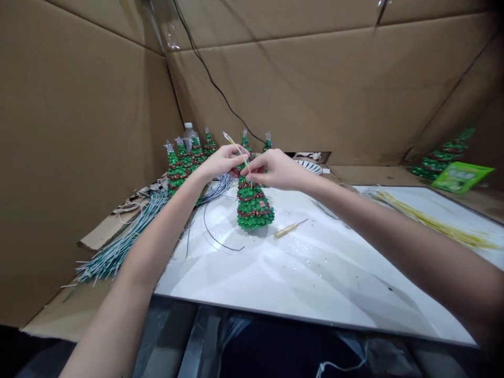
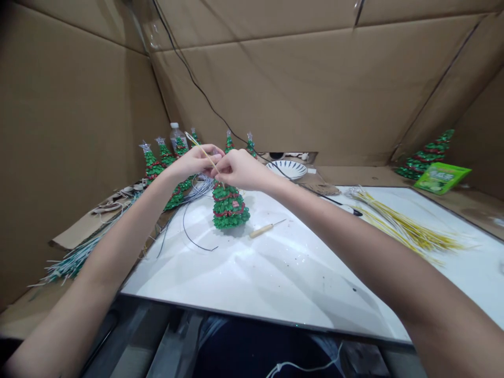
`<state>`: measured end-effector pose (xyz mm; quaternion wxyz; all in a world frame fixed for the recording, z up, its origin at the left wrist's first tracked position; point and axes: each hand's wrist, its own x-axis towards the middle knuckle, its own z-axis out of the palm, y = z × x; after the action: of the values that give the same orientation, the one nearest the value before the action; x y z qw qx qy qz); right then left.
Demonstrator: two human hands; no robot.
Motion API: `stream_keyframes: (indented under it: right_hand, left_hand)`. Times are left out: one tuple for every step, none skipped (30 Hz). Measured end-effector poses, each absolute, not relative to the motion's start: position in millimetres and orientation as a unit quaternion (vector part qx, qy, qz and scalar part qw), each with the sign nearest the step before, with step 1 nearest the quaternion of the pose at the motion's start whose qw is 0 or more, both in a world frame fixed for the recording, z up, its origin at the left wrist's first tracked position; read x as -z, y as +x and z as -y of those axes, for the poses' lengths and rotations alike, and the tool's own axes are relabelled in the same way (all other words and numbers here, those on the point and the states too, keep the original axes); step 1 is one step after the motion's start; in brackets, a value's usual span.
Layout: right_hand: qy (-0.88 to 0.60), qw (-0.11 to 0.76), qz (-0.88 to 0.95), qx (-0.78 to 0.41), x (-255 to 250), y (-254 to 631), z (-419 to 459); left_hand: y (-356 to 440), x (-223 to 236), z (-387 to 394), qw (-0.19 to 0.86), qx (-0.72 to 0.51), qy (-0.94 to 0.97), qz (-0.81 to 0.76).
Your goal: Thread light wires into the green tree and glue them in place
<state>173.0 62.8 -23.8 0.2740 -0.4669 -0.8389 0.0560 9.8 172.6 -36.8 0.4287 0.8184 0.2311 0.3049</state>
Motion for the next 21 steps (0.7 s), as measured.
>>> stream_keyframes:
  right_hand:
    - [-0.467,0.273,0.84,-0.049,24.4,171.5,-64.9]
    - [-0.468,0.273,0.84,-0.043,25.0,170.0,-66.8]
    - [-0.472,0.275,0.837,-0.042,25.3,168.5,-68.5]
    - [-0.479,0.278,0.831,-0.048,25.2,167.1,-69.9]
    - [-0.488,0.28,0.825,-0.059,24.7,165.6,-71.1]
    - [-0.498,0.28,0.818,-0.073,24.0,164.2,-72.1]
    - [-0.508,0.278,0.811,-0.082,23.1,162.7,-72.9]
    - [-0.518,0.278,0.805,-0.087,22.4,161.2,-73.8]
    - [-0.526,0.28,0.798,-0.088,22.0,159.6,-74.9]
    - [-0.531,0.285,0.793,-0.088,21.9,158.0,-76.3]
    - [-0.534,0.29,0.789,-0.092,22.2,156.3,-77.9]
    - [-0.535,0.294,0.786,-0.1,22.5,154.7,-79.6]
    - [-0.533,0.299,0.783,-0.113,22.7,153.4,-80.9]
    - [-0.53,0.305,0.781,-0.127,22.7,152.4,-81.5]
    - [-0.529,0.315,0.776,-0.138,22.5,152.1,-80.8]
    - [-0.531,0.331,0.767,-0.144,22.3,152.7,-78.4]
    - [-0.535,0.352,0.754,-0.147,22.5,154.2,-73.9]
    - [-0.543,0.371,0.739,-0.148,23.7,156.8,-67.4]
    - [-0.553,0.381,0.725,-0.154,26.5,160.2,-59.0]
    - [-0.564,0.38,0.714,-0.166,31.4,164.3,-49.4]
    - [-0.576,0.362,0.708,-0.189,38.7,168.6,-39.3]
  left_hand:
    - [9.7,36.7,-172.3,0.429,-0.306,0.818,-0.231]
    - [9.5,36.6,-172.2,0.429,-0.307,0.817,-0.232]
    - [9.2,36.5,-172.3,0.43,-0.309,0.816,-0.232]
    - [9.0,36.5,-172.7,0.434,-0.31,0.813,-0.233]
    - [8.7,36.5,-173.3,0.439,-0.311,0.809,-0.235]
    - [8.4,36.7,-174.1,0.444,-0.311,0.806,-0.237]
    - [8.1,36.9,-175.0,0.448,-0.312,0.803,-0.239]
    - [7.9,37.3,-176.1,0.451,-0.314,0.8,-0.241]
    - [7.7,37.7,-177.2,0.453,-0.317,0.796,-0.246]
    - [7.6,38.3,-178.5,0.456,-0.322,0.79,-0.253]
    - [7.5,38.9,-180.0,0.46,-0.327,0.782,-0.263]
    - [7.3,39.8,-181.7,0.466,-0.334,0.772,-0.274]
    - [7.1,40.8,-183.7,0.472,-0.341,0.761,-0.285]
    - [6.8,41.9,-186.0,0.476,-0.347,0.752,-0.297]
    - [6.3,43.3,-188.7,0.478,-0.352,0.743,-0.308]
    - [5.6,44.8,-191.6,0.479,-0.356,0.735,-0.32]
    - [4.9,46.6,-194.8,0.48,-0.36,0.727,-0.334]
    - [4.1,48.5,-198.2,0.481,-0.364,0.717,-0.35]
    - [3.3,50.6,-201.7,0.482,-0.368,0.706,-0.365]
    - [2.6,52.8,-205.0,0.484,-0.372,0.695,-0.38]
    - [2.0,55.1,-208.0,0.487,-0.375,0.685,-0.392]
